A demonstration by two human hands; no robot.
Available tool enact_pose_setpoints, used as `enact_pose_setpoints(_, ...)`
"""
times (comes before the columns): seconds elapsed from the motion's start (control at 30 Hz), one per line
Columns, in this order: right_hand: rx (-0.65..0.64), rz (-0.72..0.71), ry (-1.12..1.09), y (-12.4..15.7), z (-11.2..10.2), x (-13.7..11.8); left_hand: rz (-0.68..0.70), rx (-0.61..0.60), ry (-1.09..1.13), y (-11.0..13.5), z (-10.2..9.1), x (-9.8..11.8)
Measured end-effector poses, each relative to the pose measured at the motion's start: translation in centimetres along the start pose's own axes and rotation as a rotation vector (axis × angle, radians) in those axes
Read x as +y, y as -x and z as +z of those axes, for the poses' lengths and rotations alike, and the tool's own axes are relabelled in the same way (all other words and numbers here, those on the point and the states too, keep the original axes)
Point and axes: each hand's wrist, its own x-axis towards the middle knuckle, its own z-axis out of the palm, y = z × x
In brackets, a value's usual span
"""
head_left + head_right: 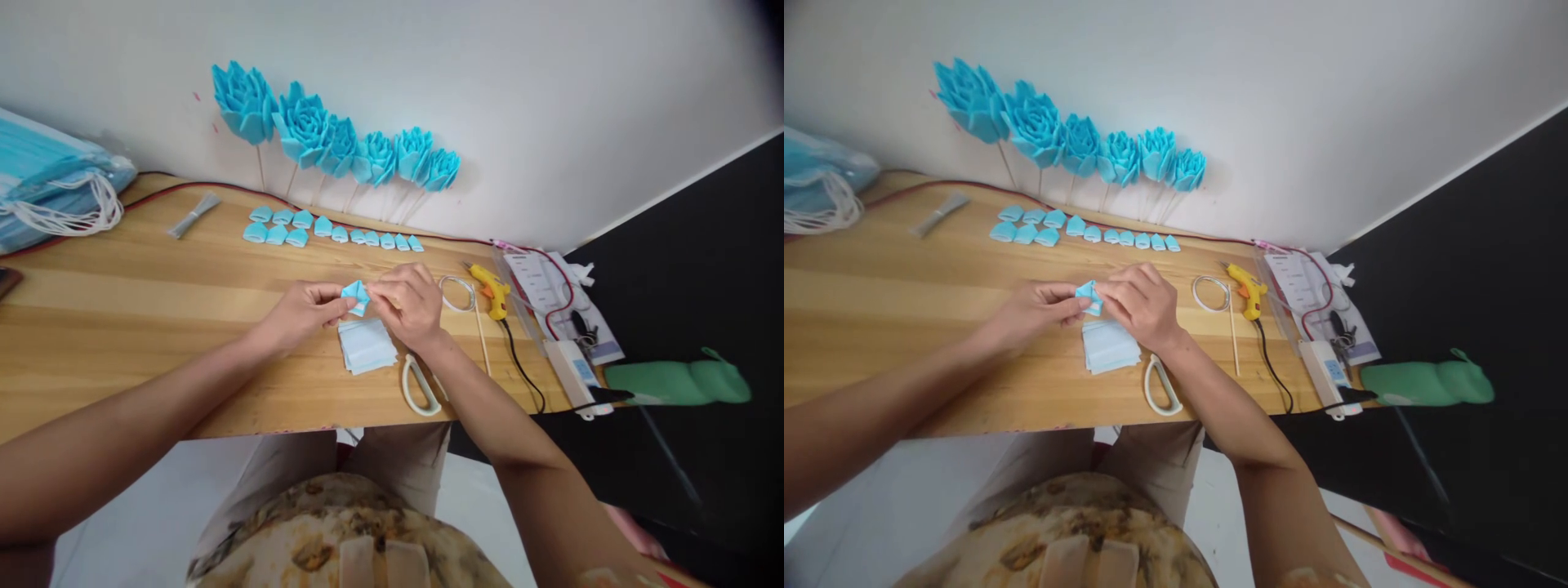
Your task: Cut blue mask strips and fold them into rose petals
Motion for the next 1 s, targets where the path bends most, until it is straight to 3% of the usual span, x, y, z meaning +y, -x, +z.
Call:
enact_pose_setpoints(0.3,0.077,-0.091,0.035,0.09,-0.14,-0.08,-0.029,0.005,0.021,-0.14,0.13,-0.04)
enact_pose_setpoints(1.0,-0.039,-0.028,-0.009,0.26,0.40,-0.05,0.014,0.022,0.001,-0.17,0.23,-0.28)
